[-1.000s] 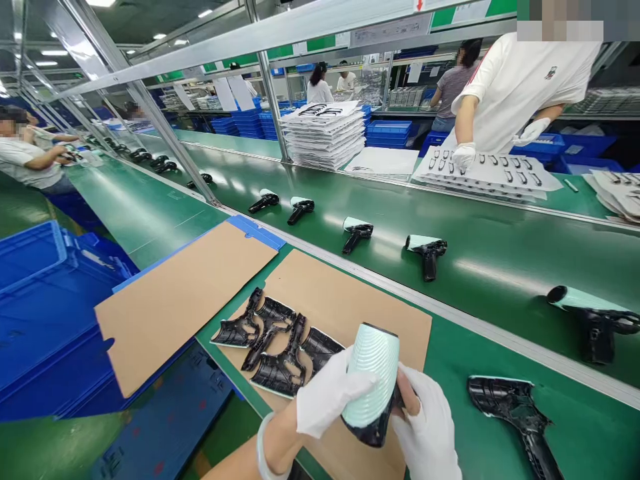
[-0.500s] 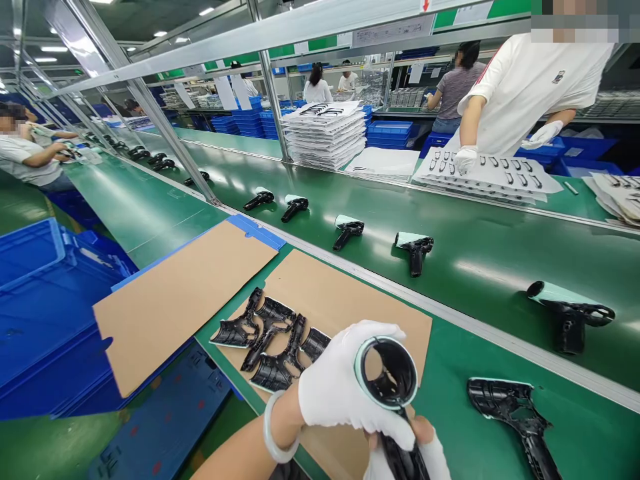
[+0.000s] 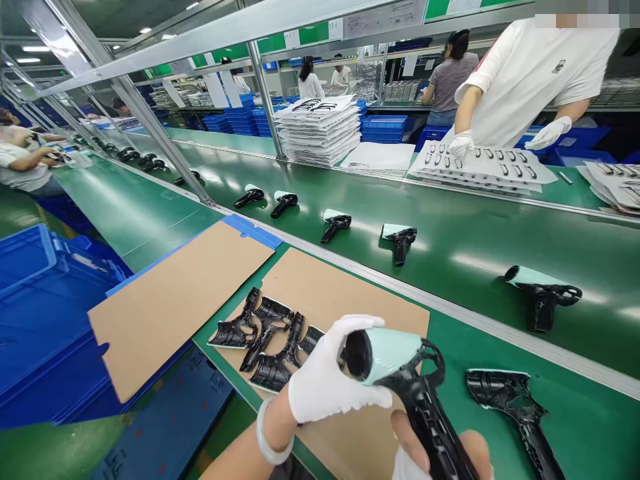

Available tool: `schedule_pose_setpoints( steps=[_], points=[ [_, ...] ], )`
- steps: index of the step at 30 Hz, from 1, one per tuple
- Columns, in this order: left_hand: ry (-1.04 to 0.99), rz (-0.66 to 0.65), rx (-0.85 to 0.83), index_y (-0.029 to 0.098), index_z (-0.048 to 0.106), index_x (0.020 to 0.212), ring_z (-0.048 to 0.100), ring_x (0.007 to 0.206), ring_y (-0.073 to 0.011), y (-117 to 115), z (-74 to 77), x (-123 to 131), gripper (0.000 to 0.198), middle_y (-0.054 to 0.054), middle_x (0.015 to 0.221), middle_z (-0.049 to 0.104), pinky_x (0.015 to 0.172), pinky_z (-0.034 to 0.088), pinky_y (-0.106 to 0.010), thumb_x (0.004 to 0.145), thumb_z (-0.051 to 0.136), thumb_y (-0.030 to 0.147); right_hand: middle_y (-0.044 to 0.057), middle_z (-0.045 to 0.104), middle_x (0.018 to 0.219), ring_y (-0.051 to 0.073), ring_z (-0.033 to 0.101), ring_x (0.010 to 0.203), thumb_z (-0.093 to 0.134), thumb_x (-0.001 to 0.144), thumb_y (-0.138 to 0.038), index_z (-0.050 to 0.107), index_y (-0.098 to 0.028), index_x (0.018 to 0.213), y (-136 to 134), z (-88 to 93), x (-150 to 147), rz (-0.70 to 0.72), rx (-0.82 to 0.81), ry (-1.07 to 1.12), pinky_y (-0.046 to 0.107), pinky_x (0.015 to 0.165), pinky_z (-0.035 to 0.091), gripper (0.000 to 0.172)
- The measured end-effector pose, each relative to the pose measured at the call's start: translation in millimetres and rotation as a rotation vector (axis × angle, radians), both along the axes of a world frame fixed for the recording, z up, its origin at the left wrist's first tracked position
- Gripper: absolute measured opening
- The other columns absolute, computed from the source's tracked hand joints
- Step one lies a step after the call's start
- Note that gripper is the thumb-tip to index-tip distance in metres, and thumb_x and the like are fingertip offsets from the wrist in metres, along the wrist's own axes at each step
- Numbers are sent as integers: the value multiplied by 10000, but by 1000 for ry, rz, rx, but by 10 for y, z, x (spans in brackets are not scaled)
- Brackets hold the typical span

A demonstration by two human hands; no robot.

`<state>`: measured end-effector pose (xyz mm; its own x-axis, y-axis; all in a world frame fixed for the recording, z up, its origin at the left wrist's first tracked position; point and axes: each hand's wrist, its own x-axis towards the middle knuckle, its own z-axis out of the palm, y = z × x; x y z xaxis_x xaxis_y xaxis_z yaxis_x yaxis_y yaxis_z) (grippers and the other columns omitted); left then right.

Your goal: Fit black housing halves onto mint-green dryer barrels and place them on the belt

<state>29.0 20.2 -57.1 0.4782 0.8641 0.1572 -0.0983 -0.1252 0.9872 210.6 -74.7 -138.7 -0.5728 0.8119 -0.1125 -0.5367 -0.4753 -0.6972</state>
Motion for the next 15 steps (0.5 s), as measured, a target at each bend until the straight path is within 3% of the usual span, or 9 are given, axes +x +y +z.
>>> schedule_pose_setpoints(
  steps=[3, 6, 11, 15],
  points=[
    [-20, 13, -109, 297, 589, 1279, 512, 1289, -339, -13, -61, -27, 692, -86, 1365, 570, 1082, 411, -464, 671, 891, 431, -20, 487, 491, 165, 530, 472, 458, 633, -959, 499, -270, 707, -104, 82, 40, -17, 15, -96, 279, 455, 485, 695],
    [-104, 10, -110, 289, 584, 1275, 523, 1254, -300, -37, -99, -13, 615, -73, 1339, 582, 1062, 417, -406, 747, 819, 499, -28, 563, 594, 138, 569, 534, 515, 785, -818, 563, -225, 771, -99, 99, 53, 49, 39, -180, 293, 572, 528, 595],
    [50, 122, -92, 279, 530, 1292, 571, 1133, -273, -135, -42, 46, 681, -63, 1268, 580, 969, 462, -374, 730, 811, 542, -28, 629, 727, 97, 595, 617, 594, 935, -494, 633, -144, 856, -17, 83, 18, 158, 60, -266, 268, 624, 530, 361],
    [128, 149, 8, 250, 503, 1318, 574, 1113, -256, -191, 37, 74, 442, -77, 1239, 604, 977, 439, -383, 970, 499, 523, -27, 640, 704, 106, 604, 611, 618, 921, -493, 652, -160, 856, -40, 166, -20, 173, 62, -319, 270, 613, 535, 341]
  ],
)
